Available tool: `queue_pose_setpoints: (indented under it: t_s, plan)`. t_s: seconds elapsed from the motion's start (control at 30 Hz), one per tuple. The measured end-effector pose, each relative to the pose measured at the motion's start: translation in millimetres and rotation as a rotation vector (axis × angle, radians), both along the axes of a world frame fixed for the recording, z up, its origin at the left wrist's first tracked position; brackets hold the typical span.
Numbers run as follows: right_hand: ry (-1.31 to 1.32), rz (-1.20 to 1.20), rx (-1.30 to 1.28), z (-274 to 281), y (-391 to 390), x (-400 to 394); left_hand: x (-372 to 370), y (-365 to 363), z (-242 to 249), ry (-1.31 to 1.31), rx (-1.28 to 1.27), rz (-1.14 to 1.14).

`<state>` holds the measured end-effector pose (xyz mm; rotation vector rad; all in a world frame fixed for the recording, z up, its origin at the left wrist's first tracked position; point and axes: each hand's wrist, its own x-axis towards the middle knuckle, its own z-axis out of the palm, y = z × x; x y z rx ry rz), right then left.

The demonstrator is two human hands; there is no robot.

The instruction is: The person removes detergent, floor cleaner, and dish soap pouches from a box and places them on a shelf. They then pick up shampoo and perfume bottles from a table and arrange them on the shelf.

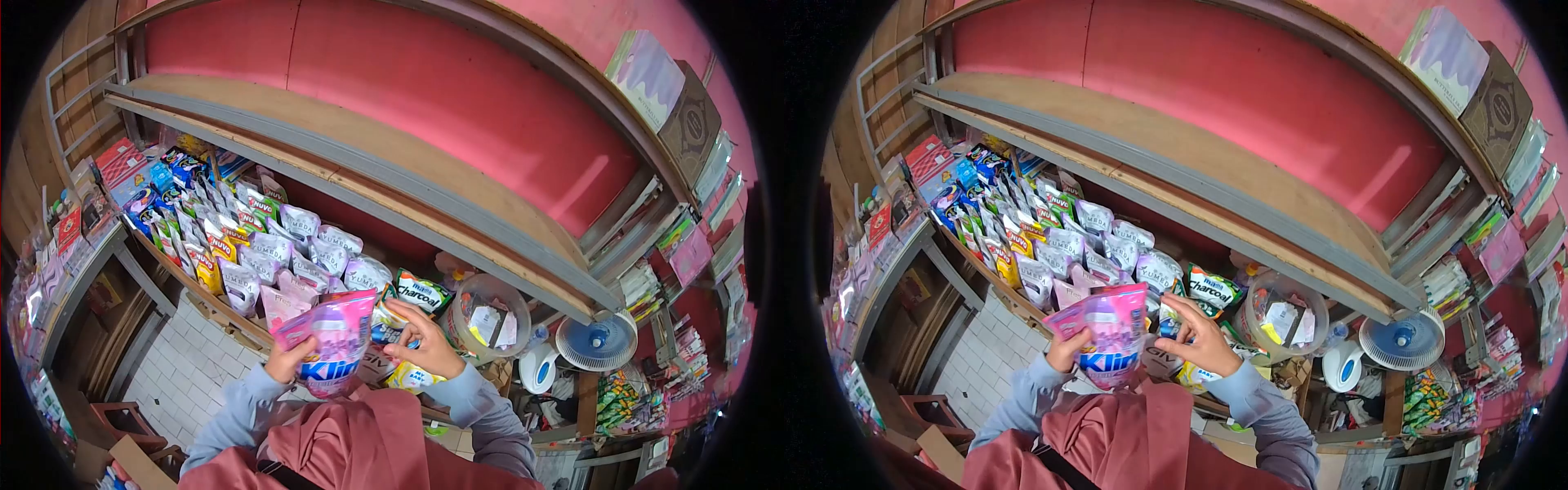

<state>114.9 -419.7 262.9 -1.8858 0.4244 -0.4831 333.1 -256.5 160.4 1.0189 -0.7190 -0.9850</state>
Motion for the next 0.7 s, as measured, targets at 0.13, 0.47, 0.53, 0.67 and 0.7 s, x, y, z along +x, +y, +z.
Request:
queue_pose_setpoints:
  t_s: [0.13,0.47,0.53,0.67,0.7]
  plan:
    - [0.005,-0.311,-0.565,21.2,14.2,-13.0,-16.2,-12.3,13.0,0.004,-0.021,-0.08]
    - [0.001,-0.311,-0.757,57.5,39.4,-41.7,-24.5,-20.5,57.7,-0.568,0.011,-0.278]
    - [0.118,-0.237,-1.058,77.7,48.9,-35.2,-27.2,-21.8,34.4,-0.701,-0.033,-0.241]
    - [0.342,-0.324,-0.776,64.2,59.6,-26.3,-37.0,-12.1,40.9,-0.493,0.008,-0.125]
    - [0.237,-0.342,-0.726,53.8,53.3,-27.0,-37.5,-7.9,41.0,-0.386,0.046,-0.084]
